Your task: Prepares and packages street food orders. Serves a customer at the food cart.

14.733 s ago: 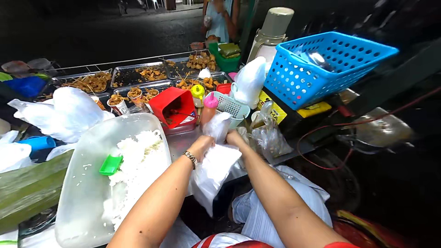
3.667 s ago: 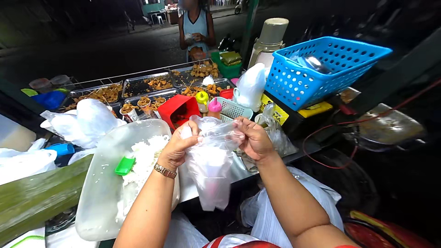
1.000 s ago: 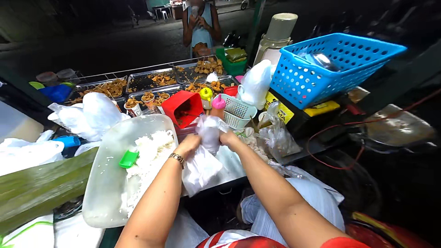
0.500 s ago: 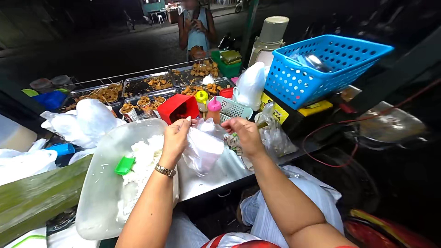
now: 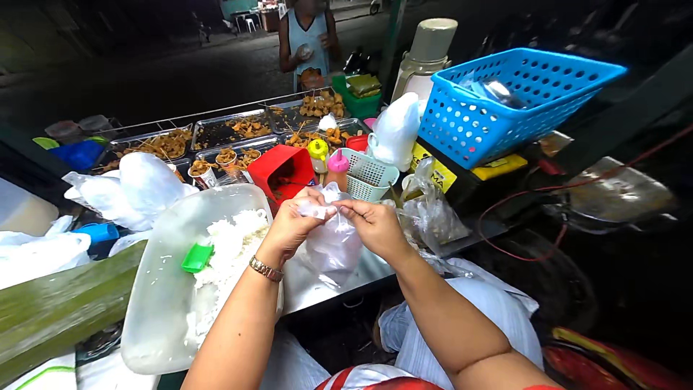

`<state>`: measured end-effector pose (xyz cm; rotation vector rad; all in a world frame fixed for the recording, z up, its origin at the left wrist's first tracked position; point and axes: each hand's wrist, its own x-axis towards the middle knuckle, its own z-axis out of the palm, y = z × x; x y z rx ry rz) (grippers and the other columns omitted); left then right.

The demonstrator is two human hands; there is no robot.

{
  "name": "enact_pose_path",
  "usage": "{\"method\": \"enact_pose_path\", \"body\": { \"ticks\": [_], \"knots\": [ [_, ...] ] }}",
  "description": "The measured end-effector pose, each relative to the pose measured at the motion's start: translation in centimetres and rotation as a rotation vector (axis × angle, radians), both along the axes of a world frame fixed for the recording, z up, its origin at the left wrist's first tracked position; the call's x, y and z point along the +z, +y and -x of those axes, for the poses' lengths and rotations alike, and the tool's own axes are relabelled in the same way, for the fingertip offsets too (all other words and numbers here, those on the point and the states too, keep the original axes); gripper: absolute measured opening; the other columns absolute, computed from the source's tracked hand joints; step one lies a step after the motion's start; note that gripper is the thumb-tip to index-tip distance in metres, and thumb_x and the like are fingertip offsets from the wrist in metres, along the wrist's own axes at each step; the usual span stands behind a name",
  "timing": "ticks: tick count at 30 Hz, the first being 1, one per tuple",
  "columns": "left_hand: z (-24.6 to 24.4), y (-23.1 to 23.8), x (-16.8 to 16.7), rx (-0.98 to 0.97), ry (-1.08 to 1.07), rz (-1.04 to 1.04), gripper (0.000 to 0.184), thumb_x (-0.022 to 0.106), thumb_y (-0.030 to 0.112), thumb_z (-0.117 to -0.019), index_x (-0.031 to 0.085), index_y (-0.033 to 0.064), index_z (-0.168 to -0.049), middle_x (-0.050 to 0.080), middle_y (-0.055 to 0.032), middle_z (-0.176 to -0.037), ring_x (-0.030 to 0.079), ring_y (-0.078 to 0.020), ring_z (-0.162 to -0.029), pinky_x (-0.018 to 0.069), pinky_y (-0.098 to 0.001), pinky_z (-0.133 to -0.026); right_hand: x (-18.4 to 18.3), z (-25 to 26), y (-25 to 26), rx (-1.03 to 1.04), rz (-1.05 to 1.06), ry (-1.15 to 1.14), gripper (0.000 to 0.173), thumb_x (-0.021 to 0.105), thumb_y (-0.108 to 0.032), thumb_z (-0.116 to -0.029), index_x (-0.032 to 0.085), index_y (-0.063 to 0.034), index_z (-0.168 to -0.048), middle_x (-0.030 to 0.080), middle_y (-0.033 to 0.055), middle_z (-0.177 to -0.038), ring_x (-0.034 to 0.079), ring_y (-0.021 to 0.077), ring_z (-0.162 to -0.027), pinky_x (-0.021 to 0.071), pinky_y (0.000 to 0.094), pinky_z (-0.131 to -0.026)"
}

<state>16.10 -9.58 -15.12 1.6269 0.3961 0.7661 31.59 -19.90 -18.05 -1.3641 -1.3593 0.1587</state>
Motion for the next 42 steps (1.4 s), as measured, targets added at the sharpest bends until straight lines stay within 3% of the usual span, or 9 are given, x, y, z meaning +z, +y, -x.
{"method": "enact_pose_path", "body": {
  "ticks": [6,9,12,15,19,24,32,37,42],
  "knots": [
    [1.0,0.0,0.0,-0.387,-0.209,0.166,0.013,0.082,0.016,-0.078,0.073,0.0235,-0.073,0.071,0.0094,-0.075,0.066,0.0019,-0.07,0.0557,-0.0171,-0.067,0.5,-1.5,-0.1,0.277,-0.132,0.707,0.026,0.048,-0.004,-0.1048,0.072,-0.0105,-0.099,0.074,-0.0039,-0.093,0.068,0.0027,-0.084,0.0575,0.0237,-0.081],
    [1.9,0.6,0.6,-0.308,-0.265,0.126,0.022,0.084,0.022,-0.0804,0.073,0.0271,-0.099,0.07,0.0092,-0.083,0.066,0.0011,-0.072,0.0583,-0.0178,-0.068,1.0,-2.4,-0.6,0.546,-0.151,1.04,0.034,0.043,-0.014,-0.108,0.074,-0.0221,-0.096,0.071,-0.0071,-0.078,0.068,0.0026,-0.07,0.06,0.0225,-0.072],
    [2.4,1.0,1.1,-0.163,-0.118,-0.107,0.009,0.076,0.011,-0.0851,0.08,0.0146,-0.093,0.071,0.0059,-0.089,0.065,-0.0015,-0.081,0.0563,-0.0185,-0.073,1.2,-3.1,-0.4,0.603,-0.128,0.817,0.031,0.048,-0.007,-0.0981,0.065,-0.024,-0.118,0.064,-0.0103,-0.072,0.059,-0.0015,-0.064,0.0538,0.0184,-0.066],
    [1.7,1.0,1.3,0.103,0.244,-0.45,0.03,0.06,0.007,-0.0942,0.073,0.0038,-0.121,0.068,-0.0063,-0.108,0.062,-0.0115,-0.098,0.0516,-0.0308,-0.085,2.0,-3.6,0.1,0.299,-0.058,0.33,0.027,0.052,0.002,-0.0862,0.075,-0.0087,-0.096,0.065,-0.0043,-0.092,0.059,0.0021,-0.086,0.0513,0.0206,-0.076],
    [0.4,1.0,0.6,0.115,0.418,0.029,0.058,0.039,0.008,-0.099,0.042,0.012,-0.157,0.048,-0.0082,-0.155,0.055,-0.0167,-0.127,0.0475,-0.0399,-0.1,1.8,-3.3,2.9,-0.007,0.282,-0.007,0.025,0.057,0.001,-0.0981,0.079,-0.0042,-0.11,0.065,0.0182,-0.109,0.062,0.0254,-0.096,0.0527,0.042,-0.082],
    [-1.1,1.7,-2.9,0.214,0.681,0.406,0.011,0.049,0.01,-0.102,0.059,0.0068,-0.105,0.058,-0.0031,-0.082,0.056,-0.0115,-0.068,0.0488,-0.03,-0.061,-6.6,-3.2,7.7,0.025,0.738,0.323,0.021,0.057,-0.006,-0.1008,0.069,0.0064,-0.113,0.069,0.0189,-0.097,0.066,0.0217,-0.081,0.0562,0.0404,-0.078],
    [-0.8,3.2,-2.1,0.39,0.752,-0.002,0.021,0.061,0.018,-0.1003,0.068,-0.0011,-0.101,0.064,-0.0162,-0.093,0.059,-0.0256,-0.086,0.0475,-0.0495,-0.08,-6.2,-4.4,5.9,0.051,0.665,0.635,0.03,0.055,-0.013,-0.1069,0.061,0.002,-0.132,0.065,0.0173,-0.119,0.066,0.0151,-0.084,0.0568,0.0304,-0.075],
    [0.6,1.5,0.6,0.363,0.208,0.034,0.02,0.053,0.007,-0.103,0.073,0.004,-0.103,0.07,-0.0018,-0.086,0.063,-0.0063,-0.07,0.0534,-0.025,-0.064,-2.6,-3.5,2.5,-0.101,0.01,0.431,0.027,0.057,-0.019,-0.1045,0.071,-0.0003,-0.092,0.065,0.0021,-0.086,0.06,0.0045,-0.073,0.053,0.0234,-0.07],
    [0.6,0.2,0.8,0.17,-0.017,0.037,0.019,0.055,0.003,-0.1018,0.074,0.0052,-0.105,0.074,0.001,-0.09,0.067,-0.0021,-0.072,0.0568,-0.0191,-0.065,0.0,-0.8,0.2,0.178,0.084,0.259,0.024,0.08,-0.022,-0.087,0.073,-0.0014,-0.098,0.069,0.0041,-0.092,0.064,0.0059,-0.081,0.055,0.025,-0.075]
  ]
}}
